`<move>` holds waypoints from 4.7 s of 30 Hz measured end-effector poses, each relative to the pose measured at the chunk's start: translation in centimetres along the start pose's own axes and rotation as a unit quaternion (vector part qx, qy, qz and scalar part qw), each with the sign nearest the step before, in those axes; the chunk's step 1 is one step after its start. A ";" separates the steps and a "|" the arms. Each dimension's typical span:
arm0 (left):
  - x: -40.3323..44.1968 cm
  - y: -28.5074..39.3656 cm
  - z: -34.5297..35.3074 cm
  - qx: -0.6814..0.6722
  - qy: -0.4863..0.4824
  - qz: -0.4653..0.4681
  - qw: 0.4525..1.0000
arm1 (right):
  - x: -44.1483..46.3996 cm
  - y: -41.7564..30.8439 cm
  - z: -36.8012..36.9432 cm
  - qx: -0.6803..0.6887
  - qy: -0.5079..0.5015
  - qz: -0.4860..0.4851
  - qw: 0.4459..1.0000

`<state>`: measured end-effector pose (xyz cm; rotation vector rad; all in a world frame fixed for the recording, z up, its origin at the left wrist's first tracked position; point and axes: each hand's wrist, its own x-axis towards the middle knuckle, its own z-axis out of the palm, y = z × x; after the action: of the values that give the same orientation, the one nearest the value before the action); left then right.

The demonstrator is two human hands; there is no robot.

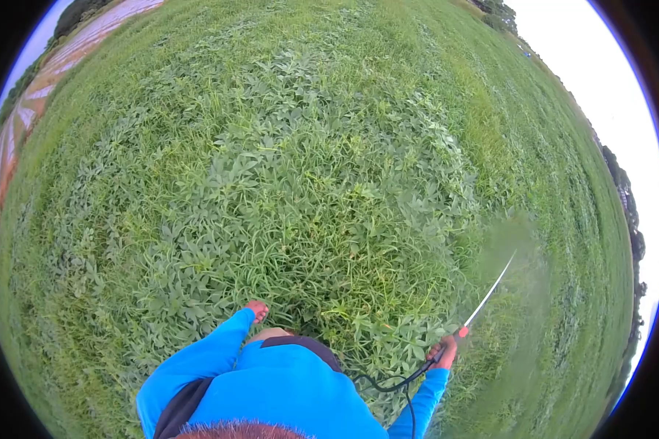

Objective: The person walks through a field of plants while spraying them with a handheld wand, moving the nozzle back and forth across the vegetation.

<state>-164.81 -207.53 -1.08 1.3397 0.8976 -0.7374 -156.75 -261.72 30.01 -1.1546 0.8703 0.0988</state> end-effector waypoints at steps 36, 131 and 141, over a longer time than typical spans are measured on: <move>8.8 10.5 -8.5 -0.120 0.019 -0.085 0.989 | 2.0 5.4 56.8 -0.090 -0.689 0.444 0.566; 33.3 56.0 -8.2 0.180 0.043 0.143 0.972 | 36.5 -16.5 83.9 -0.080 -0.650 0.527 0.542; 37.1 71.9 -8.1 0.040 0.056 -0.039 0.997 | 43.3 -22.2 96.0 -0.108 -0.615 0.446 0.642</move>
<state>-85.50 -189.86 1.55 1.4338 1.0239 -0.7716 -63.89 -207.33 30.88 -0.4881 0.0577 1.6610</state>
